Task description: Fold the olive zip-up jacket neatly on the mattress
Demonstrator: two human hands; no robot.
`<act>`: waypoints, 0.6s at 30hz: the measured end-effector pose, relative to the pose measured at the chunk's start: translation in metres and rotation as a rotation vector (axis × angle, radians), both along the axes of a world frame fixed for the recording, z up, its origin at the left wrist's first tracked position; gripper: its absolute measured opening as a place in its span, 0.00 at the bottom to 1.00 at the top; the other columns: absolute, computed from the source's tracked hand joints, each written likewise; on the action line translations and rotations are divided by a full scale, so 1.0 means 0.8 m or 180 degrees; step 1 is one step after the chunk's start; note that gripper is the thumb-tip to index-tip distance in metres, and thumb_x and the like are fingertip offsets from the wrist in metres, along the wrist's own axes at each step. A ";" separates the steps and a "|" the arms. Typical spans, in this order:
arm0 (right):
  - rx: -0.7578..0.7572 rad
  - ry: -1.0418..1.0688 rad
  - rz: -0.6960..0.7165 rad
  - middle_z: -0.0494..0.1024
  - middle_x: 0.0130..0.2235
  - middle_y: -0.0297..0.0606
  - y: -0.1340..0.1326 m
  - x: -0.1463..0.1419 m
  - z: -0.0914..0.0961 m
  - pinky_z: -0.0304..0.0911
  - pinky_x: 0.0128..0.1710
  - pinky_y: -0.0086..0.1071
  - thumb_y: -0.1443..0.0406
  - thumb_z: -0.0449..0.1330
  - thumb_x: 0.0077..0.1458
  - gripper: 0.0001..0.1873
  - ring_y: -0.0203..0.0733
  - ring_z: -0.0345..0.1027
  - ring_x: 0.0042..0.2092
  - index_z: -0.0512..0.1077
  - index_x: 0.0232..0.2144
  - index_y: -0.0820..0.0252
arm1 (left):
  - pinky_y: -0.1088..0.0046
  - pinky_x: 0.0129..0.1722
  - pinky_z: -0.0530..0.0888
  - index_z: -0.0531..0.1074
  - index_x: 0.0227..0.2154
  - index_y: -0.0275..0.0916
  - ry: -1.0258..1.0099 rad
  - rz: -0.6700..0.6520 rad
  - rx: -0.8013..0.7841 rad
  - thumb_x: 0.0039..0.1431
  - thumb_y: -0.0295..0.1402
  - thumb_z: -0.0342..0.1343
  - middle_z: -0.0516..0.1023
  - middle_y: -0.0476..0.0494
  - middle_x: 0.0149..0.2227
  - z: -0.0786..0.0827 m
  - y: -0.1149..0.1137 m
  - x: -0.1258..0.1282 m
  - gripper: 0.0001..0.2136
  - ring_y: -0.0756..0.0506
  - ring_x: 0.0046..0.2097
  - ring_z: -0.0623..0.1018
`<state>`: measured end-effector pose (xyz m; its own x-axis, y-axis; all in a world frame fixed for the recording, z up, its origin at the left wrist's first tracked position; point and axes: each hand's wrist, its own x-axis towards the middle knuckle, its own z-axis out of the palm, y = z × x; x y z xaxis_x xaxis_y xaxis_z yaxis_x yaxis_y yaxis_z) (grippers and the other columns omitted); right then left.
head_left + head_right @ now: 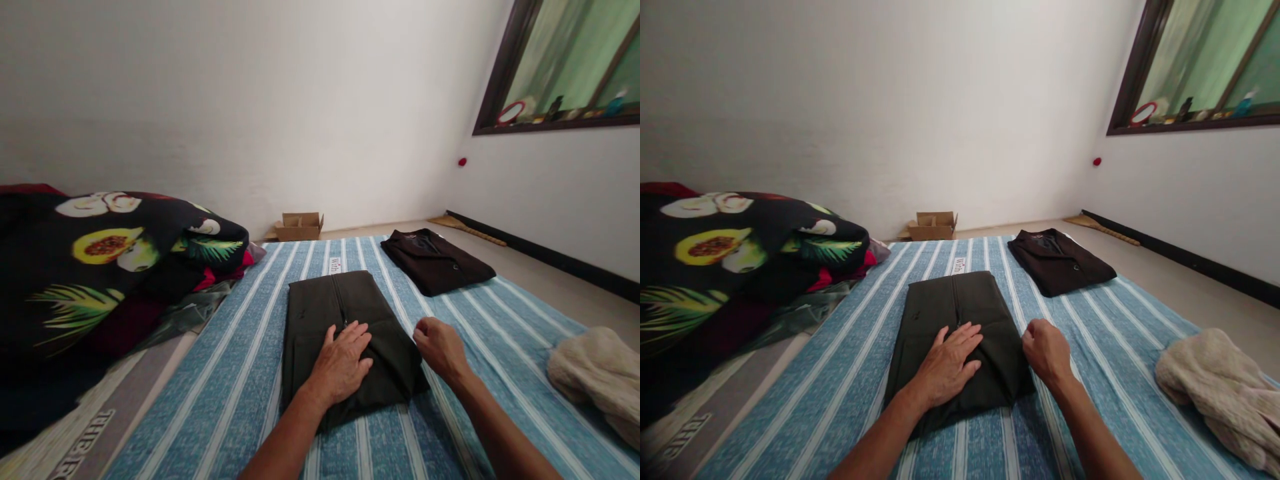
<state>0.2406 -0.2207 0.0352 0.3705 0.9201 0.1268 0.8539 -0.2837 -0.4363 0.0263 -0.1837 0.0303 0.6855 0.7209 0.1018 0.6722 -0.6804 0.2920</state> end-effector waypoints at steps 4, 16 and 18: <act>0.0089 0.0460 0.0300 0.69 0.18 0.34 -0.034 -0.014 0.003 0.48 0.24 0.29 0.56 0.47 0.56 0.23 0.36 0.62 0.23 0.63 0.14 0.58 | 0.47 0.60 0.48 0.64 0.53 0.44 -0.0166 -0.0008 -0.0175 0.57 0.34 0.50 0.60 0.44 0.61 0.005 0.001 -0.006 0.19 0.44 0.63 0.57; -0.0446 0.4148 -0.0516 0.70 0.21 0.31 -0.121 -0.050 -0.047 0.53 0.14 0.24 0.47 0.61 0.42 0.26 0.36 0.65 0.17 0.65 0.35 0.61 | 0.64 0.57 0.62 0.73 0.44 0.36 -0.0843 0.0127 -0.0084 0.57 0.33 0.51 0.69 0.37 0.55 0.007 0.036 -0.020 0.13 0.44 0.56 0.68; -0.0535 0.4502 -0.0625 0.72 0.23 0.34 -0.123 -0.048 -0.045 0.57 0.15 0.25 0.50 0.63 0.43 0.25 0.37 0.68 0.20 0.64 0.36 0.62 | 0.67 0.56 0.63 0.74 0.42 0.35 -0.0950 0.0417 0.0067 0.57 0.32 0.50 0.70 0.36 0.54 0.009 0.047 -0.032 0.13 0.44 0.56 0.69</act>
